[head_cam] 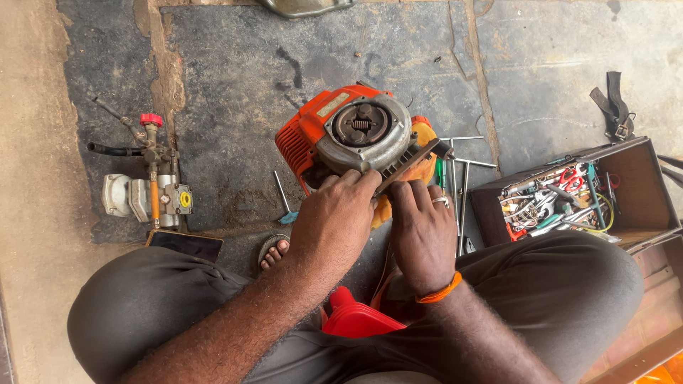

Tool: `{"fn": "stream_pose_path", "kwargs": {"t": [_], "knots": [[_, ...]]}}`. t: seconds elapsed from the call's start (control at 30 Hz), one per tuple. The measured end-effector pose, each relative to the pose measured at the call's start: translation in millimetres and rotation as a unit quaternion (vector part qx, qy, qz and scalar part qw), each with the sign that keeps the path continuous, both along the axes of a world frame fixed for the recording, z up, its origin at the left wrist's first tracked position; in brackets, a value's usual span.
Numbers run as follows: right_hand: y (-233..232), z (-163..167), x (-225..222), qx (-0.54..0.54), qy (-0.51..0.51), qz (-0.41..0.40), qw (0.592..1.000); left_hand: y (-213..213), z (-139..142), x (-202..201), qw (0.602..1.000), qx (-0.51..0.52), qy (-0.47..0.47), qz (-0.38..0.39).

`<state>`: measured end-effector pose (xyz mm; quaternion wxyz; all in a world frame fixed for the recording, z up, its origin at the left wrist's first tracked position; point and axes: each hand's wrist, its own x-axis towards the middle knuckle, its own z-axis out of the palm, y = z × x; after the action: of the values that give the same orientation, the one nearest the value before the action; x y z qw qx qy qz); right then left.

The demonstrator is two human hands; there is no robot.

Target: The person uses a screwdriver to loosen and remove screws from the side of a small orange engine. They then lift the engine cover off and set it aside. The person continues to remove additional screws from the engine body.

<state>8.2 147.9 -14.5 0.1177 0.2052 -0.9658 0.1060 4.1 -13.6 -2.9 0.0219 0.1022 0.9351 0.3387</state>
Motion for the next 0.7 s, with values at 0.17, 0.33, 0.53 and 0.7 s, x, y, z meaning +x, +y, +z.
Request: {"fn": "stream_pose_path", "kwargs": {"t": [0.17,0.33,0.53,0.7], "knots": [[13,11,-2,-0.064,-0.09,-0.029,0.993,1,0,0,1.0,-0.011,0.005,0.003],[13,11,5,-0.102,-0.105,-0.045,0.988,3,-1,0,1.0,-0.024,-0.018,-0.002],[2,9,6,-0.041,-0.036,-0.047,0.997,4,-1,-4,1.0,-0.017,-0.017,0.007],[0,14,8,0.005,0.017,0.017,1.0,-1,-1,-5,0.999,0.006,-0.05,0.014]]}}
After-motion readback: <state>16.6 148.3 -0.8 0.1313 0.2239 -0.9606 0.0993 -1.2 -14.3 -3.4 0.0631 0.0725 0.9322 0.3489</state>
